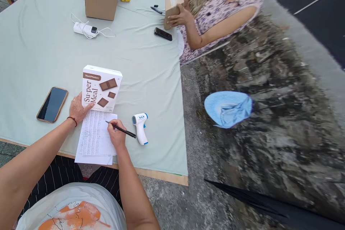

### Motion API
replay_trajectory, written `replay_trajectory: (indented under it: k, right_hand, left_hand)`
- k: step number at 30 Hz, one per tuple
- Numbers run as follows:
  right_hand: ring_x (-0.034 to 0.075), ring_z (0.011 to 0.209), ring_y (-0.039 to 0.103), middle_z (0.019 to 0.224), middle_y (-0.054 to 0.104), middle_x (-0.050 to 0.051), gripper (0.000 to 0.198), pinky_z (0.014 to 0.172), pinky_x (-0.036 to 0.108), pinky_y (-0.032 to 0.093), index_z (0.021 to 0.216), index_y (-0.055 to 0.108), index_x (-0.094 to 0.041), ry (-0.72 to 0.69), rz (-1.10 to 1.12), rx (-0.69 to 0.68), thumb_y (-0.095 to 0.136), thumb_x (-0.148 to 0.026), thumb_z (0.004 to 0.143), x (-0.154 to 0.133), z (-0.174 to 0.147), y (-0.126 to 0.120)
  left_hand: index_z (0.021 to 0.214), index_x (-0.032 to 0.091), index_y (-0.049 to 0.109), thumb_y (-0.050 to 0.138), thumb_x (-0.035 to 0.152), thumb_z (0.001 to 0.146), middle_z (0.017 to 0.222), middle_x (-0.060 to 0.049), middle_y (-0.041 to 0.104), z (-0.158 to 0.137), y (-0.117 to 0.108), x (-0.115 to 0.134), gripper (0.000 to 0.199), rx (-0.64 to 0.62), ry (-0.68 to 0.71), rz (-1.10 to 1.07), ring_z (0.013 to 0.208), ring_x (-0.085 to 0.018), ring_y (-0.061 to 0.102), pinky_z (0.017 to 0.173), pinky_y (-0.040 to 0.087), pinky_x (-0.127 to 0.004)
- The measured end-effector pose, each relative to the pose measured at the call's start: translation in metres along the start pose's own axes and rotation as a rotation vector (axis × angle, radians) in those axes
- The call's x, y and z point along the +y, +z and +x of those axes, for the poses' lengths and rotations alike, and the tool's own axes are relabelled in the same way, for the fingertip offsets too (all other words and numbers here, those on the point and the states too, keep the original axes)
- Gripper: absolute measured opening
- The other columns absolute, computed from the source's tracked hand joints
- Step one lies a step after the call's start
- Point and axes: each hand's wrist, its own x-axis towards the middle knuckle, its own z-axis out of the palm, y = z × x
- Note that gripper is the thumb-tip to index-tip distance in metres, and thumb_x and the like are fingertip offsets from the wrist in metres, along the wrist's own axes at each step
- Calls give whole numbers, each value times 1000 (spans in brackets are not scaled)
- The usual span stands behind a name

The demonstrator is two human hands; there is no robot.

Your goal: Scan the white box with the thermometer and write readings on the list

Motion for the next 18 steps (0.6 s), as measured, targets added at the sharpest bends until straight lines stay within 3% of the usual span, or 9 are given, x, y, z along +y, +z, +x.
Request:
replay_trajectory:
  k: [4, 18]
  right_hand:
    - [13, 57, 46, 60, 55, -5, 13, 58, 28, 41, 71, 57, -22, 47, -18, 48, 57, -35, 69, 7, -1, 18]
    - [13, 58, 49, 61, 57, -3, 15, 60, 28, 43, 70, 57, -22, -15, -55, 17, 56, -35, 74, 14, -2, 18]
  left_hand:
    - [132, 20, 49, 58, 64, 83, 118, -11, 66, 0, 1, 0, 67, 3, 14, 4, 110, -33, 57, 95, 44, -45]
    - [132, 20, 50, 58, 64, 83, 118, -12, 66, -1, 0, 0, 67, 1, 18, -4, 109, -33, 58, 94, 44, -45]
